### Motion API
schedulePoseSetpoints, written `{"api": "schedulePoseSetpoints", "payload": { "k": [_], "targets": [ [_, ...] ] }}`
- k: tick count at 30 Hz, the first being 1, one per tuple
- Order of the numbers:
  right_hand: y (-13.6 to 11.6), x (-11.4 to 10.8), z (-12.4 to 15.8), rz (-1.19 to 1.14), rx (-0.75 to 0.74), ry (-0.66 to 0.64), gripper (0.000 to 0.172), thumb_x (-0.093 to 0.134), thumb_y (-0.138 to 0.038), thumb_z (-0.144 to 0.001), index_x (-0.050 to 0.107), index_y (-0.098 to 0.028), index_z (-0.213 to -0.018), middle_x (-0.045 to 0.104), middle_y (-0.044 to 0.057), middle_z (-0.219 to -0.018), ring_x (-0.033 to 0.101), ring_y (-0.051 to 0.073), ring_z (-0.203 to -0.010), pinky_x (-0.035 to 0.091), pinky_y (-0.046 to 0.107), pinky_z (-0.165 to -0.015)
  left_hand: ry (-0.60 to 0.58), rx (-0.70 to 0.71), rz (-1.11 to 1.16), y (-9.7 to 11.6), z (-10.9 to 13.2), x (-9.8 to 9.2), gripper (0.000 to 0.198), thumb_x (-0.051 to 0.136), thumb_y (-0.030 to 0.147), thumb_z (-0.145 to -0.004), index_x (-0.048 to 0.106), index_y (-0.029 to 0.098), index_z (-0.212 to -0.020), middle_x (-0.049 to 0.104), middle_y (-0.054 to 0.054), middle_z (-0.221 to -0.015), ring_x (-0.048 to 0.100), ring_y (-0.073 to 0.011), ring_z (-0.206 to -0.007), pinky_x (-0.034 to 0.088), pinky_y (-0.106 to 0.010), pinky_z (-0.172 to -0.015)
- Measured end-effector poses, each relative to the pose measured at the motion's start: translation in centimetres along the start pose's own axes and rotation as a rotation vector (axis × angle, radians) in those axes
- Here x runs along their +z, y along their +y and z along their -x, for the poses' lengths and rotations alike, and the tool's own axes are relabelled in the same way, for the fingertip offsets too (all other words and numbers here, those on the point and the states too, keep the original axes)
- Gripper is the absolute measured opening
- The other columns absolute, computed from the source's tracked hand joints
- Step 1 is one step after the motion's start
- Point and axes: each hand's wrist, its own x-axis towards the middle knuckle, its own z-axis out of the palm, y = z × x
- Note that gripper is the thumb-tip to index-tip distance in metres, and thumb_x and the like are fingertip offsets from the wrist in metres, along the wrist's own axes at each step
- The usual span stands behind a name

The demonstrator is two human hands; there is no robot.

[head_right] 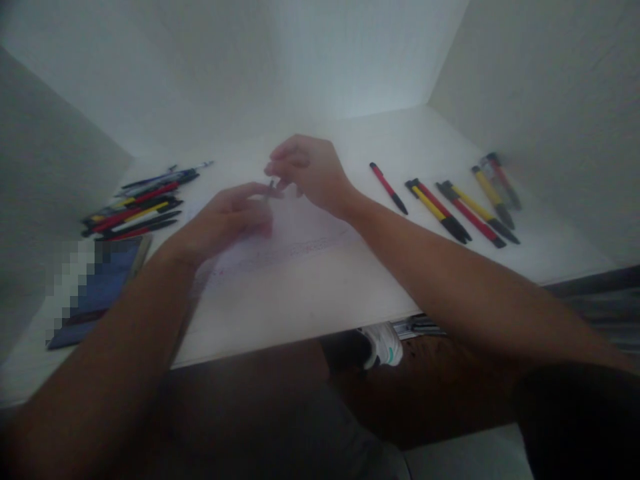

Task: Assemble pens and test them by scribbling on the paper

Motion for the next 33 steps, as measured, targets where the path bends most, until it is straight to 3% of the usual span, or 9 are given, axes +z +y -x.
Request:
{"api": "schedulePoseSetpoints", "payload": {
  "k": [4,7,11,15,19,22,27,30,33],
  "targets": [
    [0.0,-0.3,-0.2,0.050,-0.060,-0.045,0.031,0.080,-0.041,-0.086,0.068,-0.020,-0.105,0.074,0.004,-0.093,0.069,0.016,-0.079,0.049,0.026,-0.060,0.051,-0.001,0.048,-0.7,-0.6,-1.1,0.014,0.060,0.017,-0.079,0.065,0.023,-0.091,0.053,-0.001,-0.068,0.049,-0.0140,-0.053,0.041,-0.030,-0.047],
    [0.3,-1.9,-1.1,0.170,-0.143,0.013,0.026,0.077,-0.036,-0.088,0.070,-0.019,-0.106,0.073,0.005,-0.095,0.067,0.017,-0.084,0.052,0.029,-0.070,0.227,0.082,-0.094,-1.3,-1.2,-2.5,0.010,0.061,0.019,-0.077,0.053,0.023,-0.080,0.046,0.001,-0.064,0.044,-0.0133,-0.055,0.034,-0.030,-0.048],
    [0.5,-3.8,-2.1,0.412,-0.149,-0.213,0.014,0.084,-0.021,-0.073,0.076,-0.018,-0.084,0.072,0.004,-0.084,0.065,0.020,-0.085,0.051,0.035,-0.083,0.436,0.220,-0.437,-2.4,-1.6,-3.4,0.031,0.070,0.015,-0.071,0.041,0.024,-0.073,0.049,0.002,-0.064,0.050,-0.0150,-0.064,0.042,-0.032,-0.060],
    [0.4,-3.7,-1.8,0.516,-0.091,-0.457,0.019,0.083,-0.011,-0.064,0.079,-0.021,-0.079,0.073,0.001,-0.076,0.065,0.019,-0.077,0.049,0.036,-0.083,0.325,0.252,-0.479,-3.4,-1.9,-2.7,0.031,0.072,0.013,-0.070,0.044,0.024,-0.077,0.069,-0.002,-0.080,0.058,-0.0164,-0.068,0.047,-0.033,-0.064],
    [0.9,-3.1,-1.3,0.574,-0.106,-0.567,0.020,0.077,-0.008,-0.067,0.080,-0.023,-0.080,0.074,0.000,-0.076,0.064,0.018,-0.074,0.048,0.036,-0.082,0.235,0.244,-0.471,-4.3,-2.3,-2.0,0.023,0.069,0.011,-0.072,0.054,0.023,-0.085,0.077,-0.006,-0.097,0.062,-0.0169,-0.069,0.048,-0.033,-0.063],
    [1.8,-3.1,-1.4,0.621,-0.145,-0.519,0.019,0.074,-0.010,-0.073,0.080,-0.023,-0.086,0.075,0.003,-0.083,0.065,0.020,-0.079,0.047,0.037,-0.085,0.220,0.214,-0.503,-4.9,-2.6,-1.8,0.021,0.068,0.010,-0.074,0.054,0.024,-0.081,0.075,-0.005,-0.086,0.060,-0.0173,-0.064,0.046,-0.034,-0.061],
    [2.5,-3.5,-1.8,0.587,-0.230,-0.268,0.019,0.068,-0.016,-0.084,0.077,-0.020,-0.100,0.076,0.006,-0.092,0.067,0.023,-0.090,0.048,0.039,-0.090,0.273,0.194,-0.507,-4.7,-2.4,-2.3,0.029,0.070,0.013,-0.077,0.043,0.025,-0.074,0.069,-0.004,-0.076,0.060,-0.0189,-0.065,0.045,-0.036,-0.063],
    [2.4,-3.4,-2.0,0.482,-0.234,-0.087,0.012,0.071,-0.023,-0.085,0.075,-0.020,-0.096,0.075,0.007,-0.091,0.068,0.024,-0.090,0.051,0.042,-0.089,0.407,0.215,-0.408,-3.7,-2.0,-3.1,0.035,0.071,0.017,-0.080,0.037,0.025,-0.076,0.070,-0.004,-0.080,0.061,-0.0182,-0.070,0.049,-0.036,-0.066],
    [2.2,-2.9,-2.0,0.297,-0.201,-0.009,0.011,0.076,-0.029,-0.083,0.073,-0.021,-0.089,0.075,0.008,-0.092,0.069,0.024,-0.090,0.055,0.042,-0.086,0.540,0.229,-0.254,-2.7,-1.6,-3.5,0.040,0.073,0.022,-0.082,0.033,0.025,-0.079,0.074,-0.004,-0.088,0.066,-0.0179,-0.077,0.053,-0.035,-0.069]
  ]
}}
